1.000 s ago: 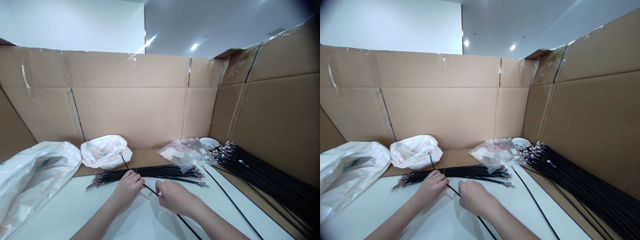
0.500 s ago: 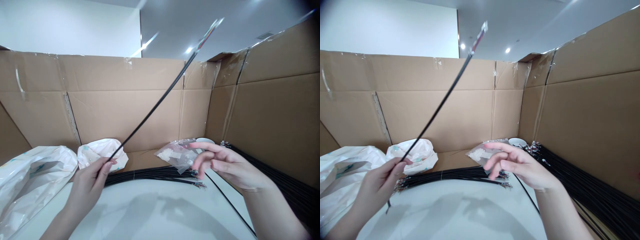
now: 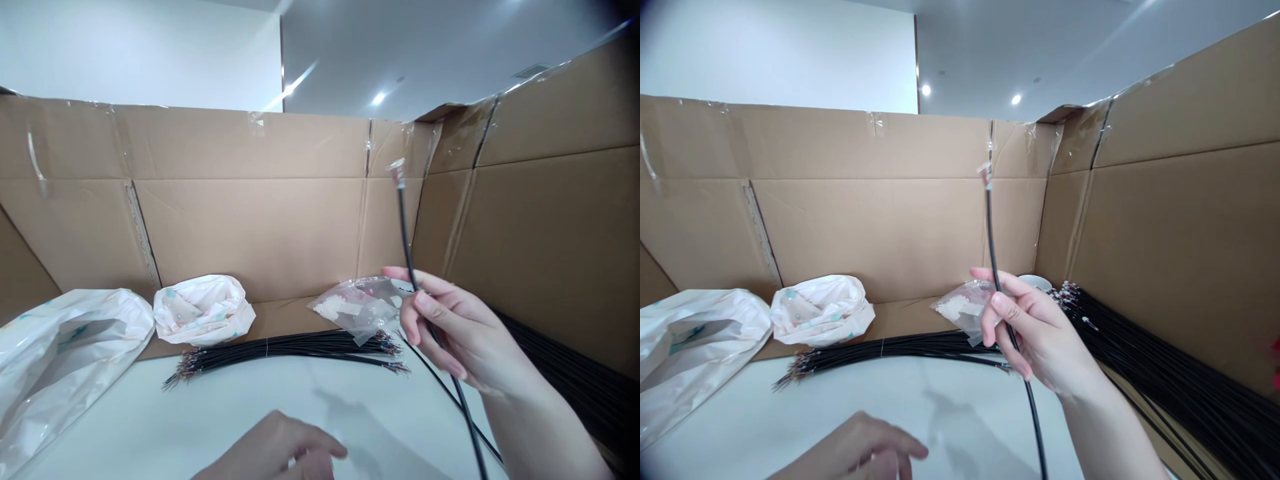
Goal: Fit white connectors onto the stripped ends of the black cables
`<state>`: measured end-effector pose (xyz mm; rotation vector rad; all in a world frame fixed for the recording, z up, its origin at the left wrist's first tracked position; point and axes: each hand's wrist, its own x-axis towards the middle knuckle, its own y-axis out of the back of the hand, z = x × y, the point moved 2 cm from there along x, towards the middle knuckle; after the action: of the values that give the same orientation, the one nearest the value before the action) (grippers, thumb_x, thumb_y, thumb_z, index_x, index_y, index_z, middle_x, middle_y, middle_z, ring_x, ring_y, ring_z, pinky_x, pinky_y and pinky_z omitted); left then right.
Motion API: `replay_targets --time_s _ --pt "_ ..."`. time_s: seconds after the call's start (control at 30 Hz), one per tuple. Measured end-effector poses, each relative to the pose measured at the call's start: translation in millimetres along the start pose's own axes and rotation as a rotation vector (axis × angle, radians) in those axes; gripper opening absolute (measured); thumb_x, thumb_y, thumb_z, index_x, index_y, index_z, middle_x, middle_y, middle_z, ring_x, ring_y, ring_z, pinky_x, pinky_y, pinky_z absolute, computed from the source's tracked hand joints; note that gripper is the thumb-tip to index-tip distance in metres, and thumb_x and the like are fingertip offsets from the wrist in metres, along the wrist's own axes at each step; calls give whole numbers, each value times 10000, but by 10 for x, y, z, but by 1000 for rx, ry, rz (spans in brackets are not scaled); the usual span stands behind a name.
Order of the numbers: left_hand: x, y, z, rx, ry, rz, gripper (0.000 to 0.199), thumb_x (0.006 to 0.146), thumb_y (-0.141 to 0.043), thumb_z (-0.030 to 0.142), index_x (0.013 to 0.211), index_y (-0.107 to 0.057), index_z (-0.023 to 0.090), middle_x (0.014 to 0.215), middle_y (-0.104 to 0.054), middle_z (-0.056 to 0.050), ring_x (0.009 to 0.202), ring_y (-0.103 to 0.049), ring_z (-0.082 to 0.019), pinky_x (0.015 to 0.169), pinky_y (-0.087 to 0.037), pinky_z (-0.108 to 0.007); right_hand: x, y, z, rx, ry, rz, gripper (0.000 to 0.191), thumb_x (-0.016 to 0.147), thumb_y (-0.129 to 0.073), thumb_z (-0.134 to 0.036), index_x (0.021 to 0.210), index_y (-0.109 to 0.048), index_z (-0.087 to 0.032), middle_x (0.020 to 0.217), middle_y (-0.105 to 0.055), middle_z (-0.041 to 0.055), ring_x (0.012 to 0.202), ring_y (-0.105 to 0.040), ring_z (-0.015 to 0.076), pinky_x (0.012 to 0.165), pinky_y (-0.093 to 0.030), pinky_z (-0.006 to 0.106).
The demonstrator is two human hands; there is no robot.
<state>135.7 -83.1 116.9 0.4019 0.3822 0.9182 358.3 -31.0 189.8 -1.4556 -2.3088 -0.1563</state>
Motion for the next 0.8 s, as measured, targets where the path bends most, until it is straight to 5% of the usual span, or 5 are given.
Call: replay_targets --time_s 0.1,0.27,0.4,0.6,0.8 --pt "207 113 -317 -278 39 124 470 817 -379 525 999 -611 159 808 -628 -84 670 -587 -169 504 -418 -219 86 -92 238 -121 -160 -120 418 856 -470 -371 1210 -402 -159 594 -576 -8 260 -337 16 258 -172 116" --pt "461 382 -717 -575 -12 536 606 747 -466 567 1162 -458 126 850 -579 -88 609 -568 -163 445 -435 -240 253 -468 1079 -171 -485 -513 314 852 -419 -383 1045 -474 -141 588 -550 -22 305 -433 50 288 -298 137" --pt "486 498 -827 -608 -80 669 538 750 -495 535 1117 -482 142 815 -554 -58 598 -554 -144 426 -410 -212 288 -549 1525 -217 -564 -520 255 869 -352 -310 1036 -463 -153 568 -530 -39 300 -427 48 293 -297 131" --pt "497 589 -943 -569 -67 831 431 729 -531 515 925 -542 131 782 -491 -24 575 -531 -110 409 -364 -175 237 -581 1656 -301 -628 -568 247 848 -339 -209 1066 -448 -171 593 -523 -39 330 -432 49 315 -328 133" --pt "486 696 -1022 -567 -62 930 439 706 -545 502 958 -471 150 858 -504 -25 544 -518 -80 397 -345 -161 220 -485 1642 -567 -588 -587 318 762 -377 -111 1061 -479 -151 611 -522 -22 355 -442 53 326 -337 138"
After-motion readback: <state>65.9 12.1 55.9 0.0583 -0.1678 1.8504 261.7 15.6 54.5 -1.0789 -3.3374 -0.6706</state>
